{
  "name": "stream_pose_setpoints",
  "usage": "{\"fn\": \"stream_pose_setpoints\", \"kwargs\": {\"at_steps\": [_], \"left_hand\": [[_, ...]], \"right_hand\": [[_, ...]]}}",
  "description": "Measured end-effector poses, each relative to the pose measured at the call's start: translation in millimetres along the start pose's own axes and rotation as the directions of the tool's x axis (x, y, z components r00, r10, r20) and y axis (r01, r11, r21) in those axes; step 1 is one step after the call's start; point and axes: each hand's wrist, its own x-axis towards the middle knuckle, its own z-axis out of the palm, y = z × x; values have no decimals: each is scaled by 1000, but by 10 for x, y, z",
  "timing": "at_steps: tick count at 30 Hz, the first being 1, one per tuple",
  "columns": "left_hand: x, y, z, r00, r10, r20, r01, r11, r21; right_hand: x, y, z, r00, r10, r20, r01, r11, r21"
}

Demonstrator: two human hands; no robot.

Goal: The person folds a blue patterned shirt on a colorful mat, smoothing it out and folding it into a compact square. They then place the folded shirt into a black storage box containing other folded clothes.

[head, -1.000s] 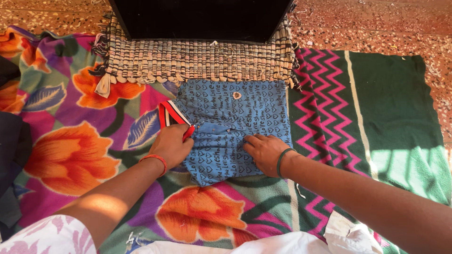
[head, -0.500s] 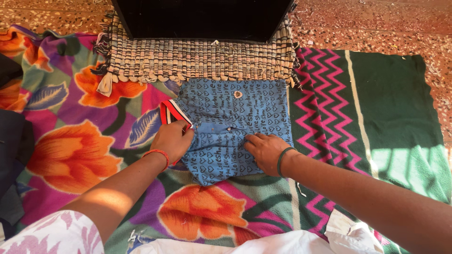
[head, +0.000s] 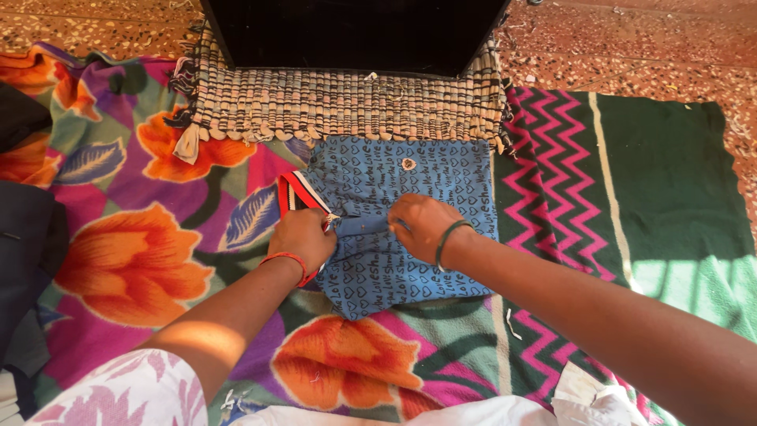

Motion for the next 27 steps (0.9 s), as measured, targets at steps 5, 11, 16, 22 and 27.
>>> {"fn": "stream_pose_setpoints", "kwargs": {"at_steps": [5, 11, 16, 22, 27], "left_hand": [[0, -32, 28, 997, 77, -24, -77, 997, 7], [-100, -35, 11, 957, 247, -155, -241, 969, 55], [-122, -35, -92, 974, 202, -103, -200, 979, 27], [-101, -29, -85, 991, 133, -2, -133, 990, -44], [-78, -15, -54, 993, 117, 11, -117, 993, -30]], "right_hand": [[283, -191, 120, 998, -10, -59, 13, 999, 49], [559, -293, 299, 997, -50, -65, 45, 997, -66], [674, -265, 409, 997, -70, 16, 72, 968, -241], [732, -155, 563, 992, -101, 76, 120, 938, -326], [758, -154, 584, 992, -90, 91, 116, 935, -336]]}}
